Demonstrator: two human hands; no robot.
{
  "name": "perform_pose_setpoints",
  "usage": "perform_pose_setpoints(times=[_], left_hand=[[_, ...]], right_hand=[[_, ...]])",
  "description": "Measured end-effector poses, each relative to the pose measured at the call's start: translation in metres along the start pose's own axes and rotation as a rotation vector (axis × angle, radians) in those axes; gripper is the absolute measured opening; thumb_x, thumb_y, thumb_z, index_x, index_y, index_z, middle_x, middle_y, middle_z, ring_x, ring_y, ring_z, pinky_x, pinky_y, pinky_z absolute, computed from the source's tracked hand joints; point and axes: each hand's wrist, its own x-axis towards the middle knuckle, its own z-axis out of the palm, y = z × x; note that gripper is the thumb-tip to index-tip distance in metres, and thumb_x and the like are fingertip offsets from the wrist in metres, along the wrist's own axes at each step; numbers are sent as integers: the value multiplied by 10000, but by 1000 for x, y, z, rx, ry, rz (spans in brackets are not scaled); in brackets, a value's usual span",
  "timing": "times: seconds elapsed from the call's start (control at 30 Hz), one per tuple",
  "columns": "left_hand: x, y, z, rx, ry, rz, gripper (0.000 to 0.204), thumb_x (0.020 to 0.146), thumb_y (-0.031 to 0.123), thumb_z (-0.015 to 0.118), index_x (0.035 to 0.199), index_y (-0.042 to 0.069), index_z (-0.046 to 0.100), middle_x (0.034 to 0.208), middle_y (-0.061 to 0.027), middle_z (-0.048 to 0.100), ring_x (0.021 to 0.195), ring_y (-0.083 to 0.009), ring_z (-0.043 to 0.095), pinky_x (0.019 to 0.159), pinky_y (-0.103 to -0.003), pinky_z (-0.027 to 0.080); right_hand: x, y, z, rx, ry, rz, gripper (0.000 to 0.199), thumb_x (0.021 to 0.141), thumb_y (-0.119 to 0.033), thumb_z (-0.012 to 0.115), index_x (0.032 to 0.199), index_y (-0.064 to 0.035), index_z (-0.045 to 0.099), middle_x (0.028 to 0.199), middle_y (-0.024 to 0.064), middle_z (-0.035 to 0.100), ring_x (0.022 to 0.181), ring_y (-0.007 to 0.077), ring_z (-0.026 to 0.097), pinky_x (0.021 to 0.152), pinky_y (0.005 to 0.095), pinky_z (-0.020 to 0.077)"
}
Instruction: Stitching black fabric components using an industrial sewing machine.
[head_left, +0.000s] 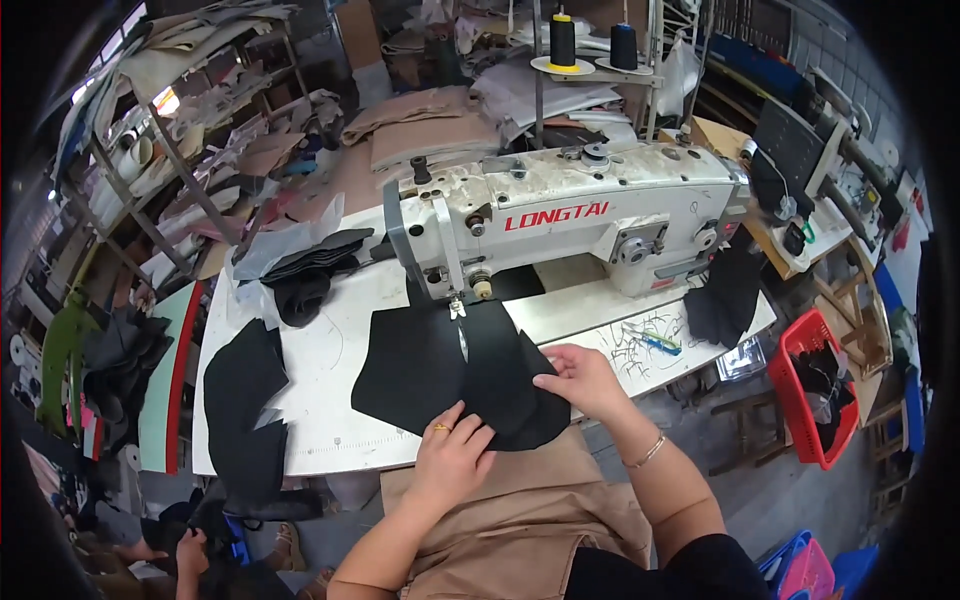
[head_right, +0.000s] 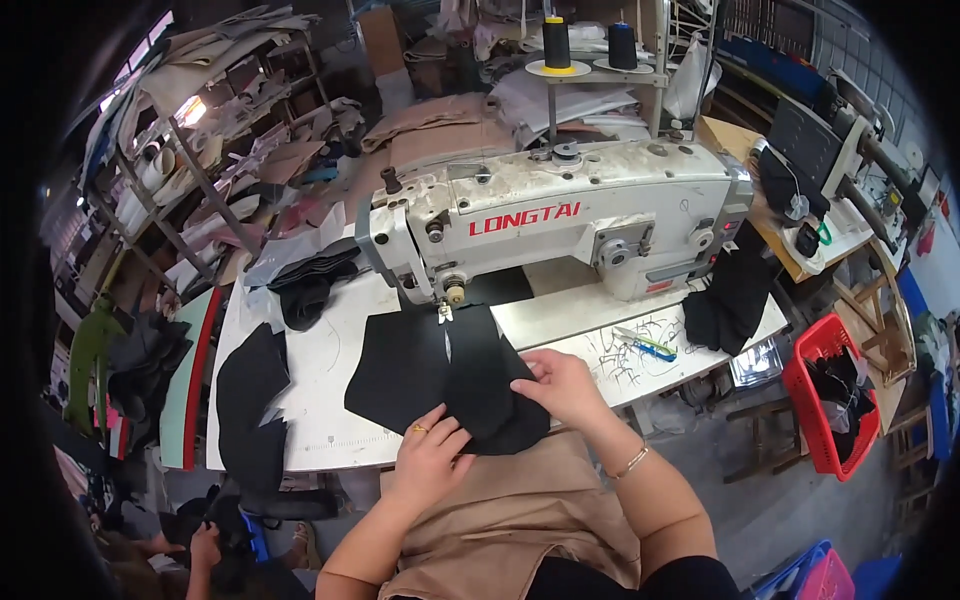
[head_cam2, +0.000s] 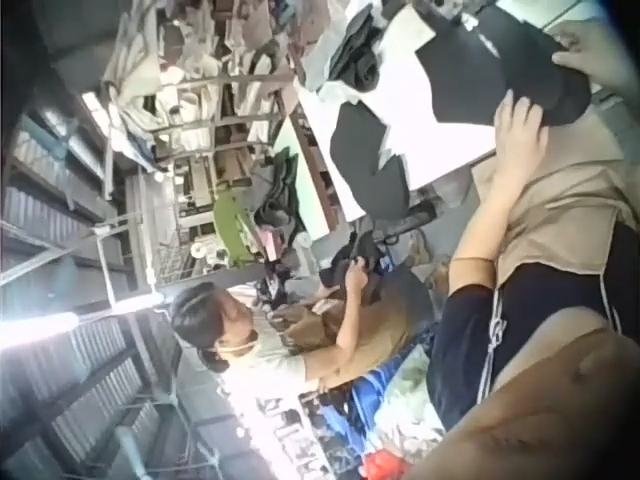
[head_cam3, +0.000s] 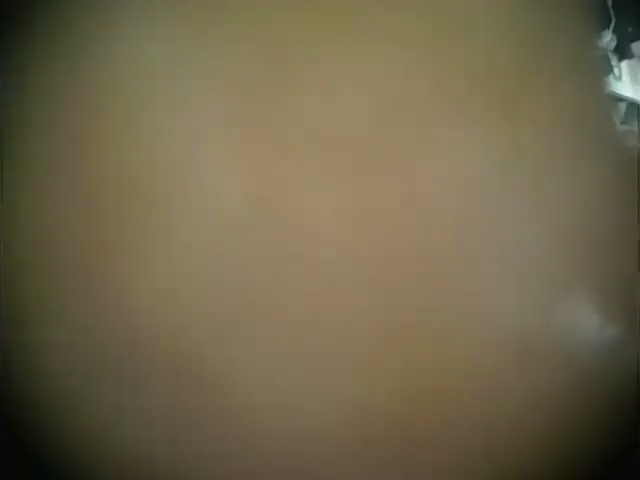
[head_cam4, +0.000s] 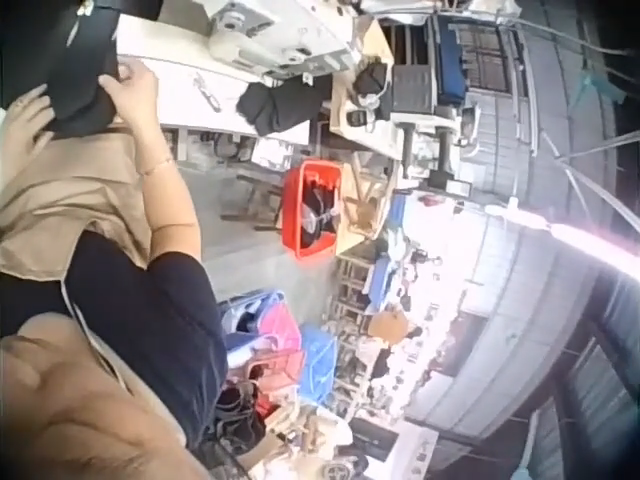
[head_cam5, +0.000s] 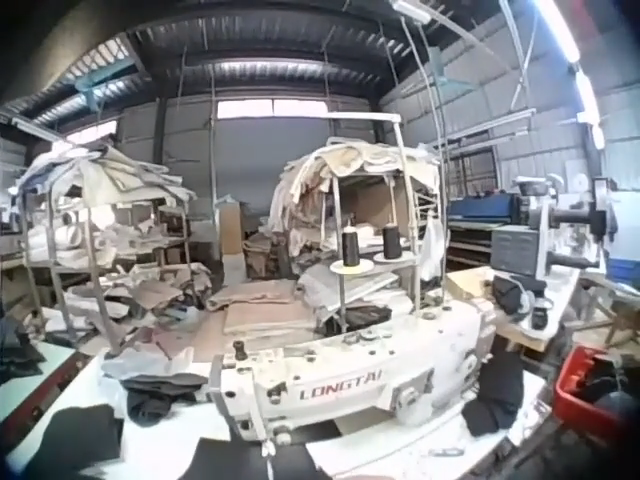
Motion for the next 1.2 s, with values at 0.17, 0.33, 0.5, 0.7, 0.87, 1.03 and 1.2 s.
perform_pose_setpoints(times=[0.17, 0.33, 0.5, 0.7, 0.87, 1.03, 1.2], left_hand=[[-3, 6, 3, -63, 49, -9, 349, 678, 180, 767, 1002, 97, 666, 1010, -82, 605, 1106, -346, 553, 927, -459, 447], [-4, 15, 5, -67, 55, -39, 364, 724, 182, 731, 1072, 103, 659, 1013, -97, 586, 1121, -350, 525, 940, -463, 430], [-6, 1, 4, -61, 74, -50, 382, 712, 160, 727, 1081, 95, 653, 1019, -128, 583, 1107, -355, 526, 940, -462, 424], [1, -1, 3, -68, -70, -101, 433, 694, 146, 719, 1111, 73, 630, 1152, -146, 580, 1184, -363, 487, 999, -480, 385], [0, -13, -11, -30, -118, -130, 606, 674, 108, 704, 1262, 135, 558, 1388, -95, 468, 1311, -334, 409, 1067, -494, 335], [6, -13, -11, -33, -121, -58, 484, 729, 105, 663, 1208, 125, 595, 1280, -95, 557, 1240, -295, 481, 1061, -462, 340], [30, -18, -42, -70, -11, -12, 477, 705, 56, 650, 1179, 88, 606, 1224, -91, 599, 1157, -295, 549, 1016, -424, 397]], right_hand=[[-24, -7, 18, 225, 192, -73, 175, 805, -101, 746, 906, 27, 685, 764, 59, 693, 679, 65, 614, 633, 223, 508], [-28, -12, 26, 167, 240, -169, 162, 805, -87, 745, 906, 23, 685, 754, 40, 681, 669, 56, 598, 620, 212, 498], [-24, -27, 10, -591, 471, -430, 573, 689, -16, 745, 1227, -66, 555, 1236, 164, 553, 1088, 264, 571, 909, 377, 473], [-7, -44, 39, -913, -70, -1026, 505, 694, -7, 618, 1183, -136, 609, 1244, 81, 579, 1217, 305, 510, 1033, 435, 392], [17, -51, 9, -228, 46, -555, 339, 679, 52, 637, 1000, -53, 661, 1007, 132, 679, 895, 305, 677, 775, 355, 558], [2, -55, 23, -491, -107, -645, 543, 603, 24, 675, 1133, -74, 609, 1021, 140, 663, 946, 318, 645, 813, 368, 548], [15, -69, 24, -420, 126, -626, 254, 750, 5, 654, 1000, -44, 647, 867, 118, 669, 762, 280, 668, 664, 337, 547]])
